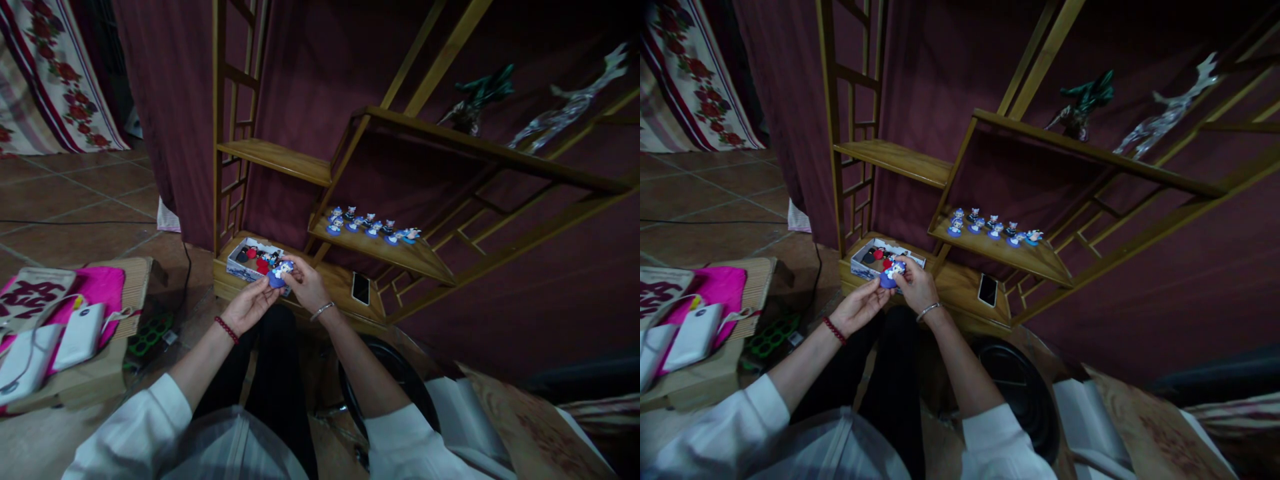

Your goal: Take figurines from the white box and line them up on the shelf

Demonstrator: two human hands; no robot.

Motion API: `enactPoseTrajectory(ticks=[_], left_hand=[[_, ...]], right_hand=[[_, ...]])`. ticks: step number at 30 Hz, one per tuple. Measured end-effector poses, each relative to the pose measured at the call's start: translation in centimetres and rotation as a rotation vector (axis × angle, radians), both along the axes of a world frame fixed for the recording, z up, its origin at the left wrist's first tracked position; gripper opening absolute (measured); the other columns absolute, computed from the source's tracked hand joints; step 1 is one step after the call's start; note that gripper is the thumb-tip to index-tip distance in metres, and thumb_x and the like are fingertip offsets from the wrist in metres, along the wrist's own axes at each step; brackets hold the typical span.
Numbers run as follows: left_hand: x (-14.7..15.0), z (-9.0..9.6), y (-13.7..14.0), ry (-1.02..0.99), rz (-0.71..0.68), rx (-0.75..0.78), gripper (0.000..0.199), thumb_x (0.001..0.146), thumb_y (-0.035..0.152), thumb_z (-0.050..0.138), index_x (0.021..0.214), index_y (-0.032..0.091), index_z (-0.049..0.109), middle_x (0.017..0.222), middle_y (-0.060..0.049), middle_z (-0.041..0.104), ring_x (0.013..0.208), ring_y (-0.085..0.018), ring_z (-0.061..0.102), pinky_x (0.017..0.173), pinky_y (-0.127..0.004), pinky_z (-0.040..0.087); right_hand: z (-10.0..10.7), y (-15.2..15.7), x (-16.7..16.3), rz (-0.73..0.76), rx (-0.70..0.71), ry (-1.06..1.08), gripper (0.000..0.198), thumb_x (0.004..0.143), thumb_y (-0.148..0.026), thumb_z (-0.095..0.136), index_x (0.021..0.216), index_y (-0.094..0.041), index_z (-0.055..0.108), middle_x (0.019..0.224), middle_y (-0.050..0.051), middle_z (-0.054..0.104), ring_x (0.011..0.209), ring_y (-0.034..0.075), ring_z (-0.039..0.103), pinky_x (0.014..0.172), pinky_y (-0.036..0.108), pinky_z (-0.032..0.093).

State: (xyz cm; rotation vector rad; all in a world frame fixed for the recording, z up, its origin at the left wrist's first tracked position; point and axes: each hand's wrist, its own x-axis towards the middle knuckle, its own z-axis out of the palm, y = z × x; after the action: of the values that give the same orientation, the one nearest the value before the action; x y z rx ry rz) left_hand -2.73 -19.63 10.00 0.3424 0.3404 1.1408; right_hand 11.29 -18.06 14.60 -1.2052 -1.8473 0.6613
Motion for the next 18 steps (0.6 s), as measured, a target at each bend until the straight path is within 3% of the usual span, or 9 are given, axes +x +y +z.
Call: enactPoseTrajectory(ticks=[18], left_hand=[[0.18, -0.01, 0.29, 0.016, -0.026, 0.014, 0.017, 0.081, 0.019, 0.051, 0.093, 0.009, 0.059, 0.084, -0.007, 0.065, 0.071, -0.011, 0.062, 0.067, -0.02, 0.052]], right_hand=[[0.98, -0.25, 0.19, 0.084, -0.013, -0.042, 0.033, 0.074, -0.019, 0.049, 0.107, -0.023, 0.052, 0.091, 0.0, 0.06, 0.067, 0.01, 0.058, 0.067, 0.024, 0.049]])
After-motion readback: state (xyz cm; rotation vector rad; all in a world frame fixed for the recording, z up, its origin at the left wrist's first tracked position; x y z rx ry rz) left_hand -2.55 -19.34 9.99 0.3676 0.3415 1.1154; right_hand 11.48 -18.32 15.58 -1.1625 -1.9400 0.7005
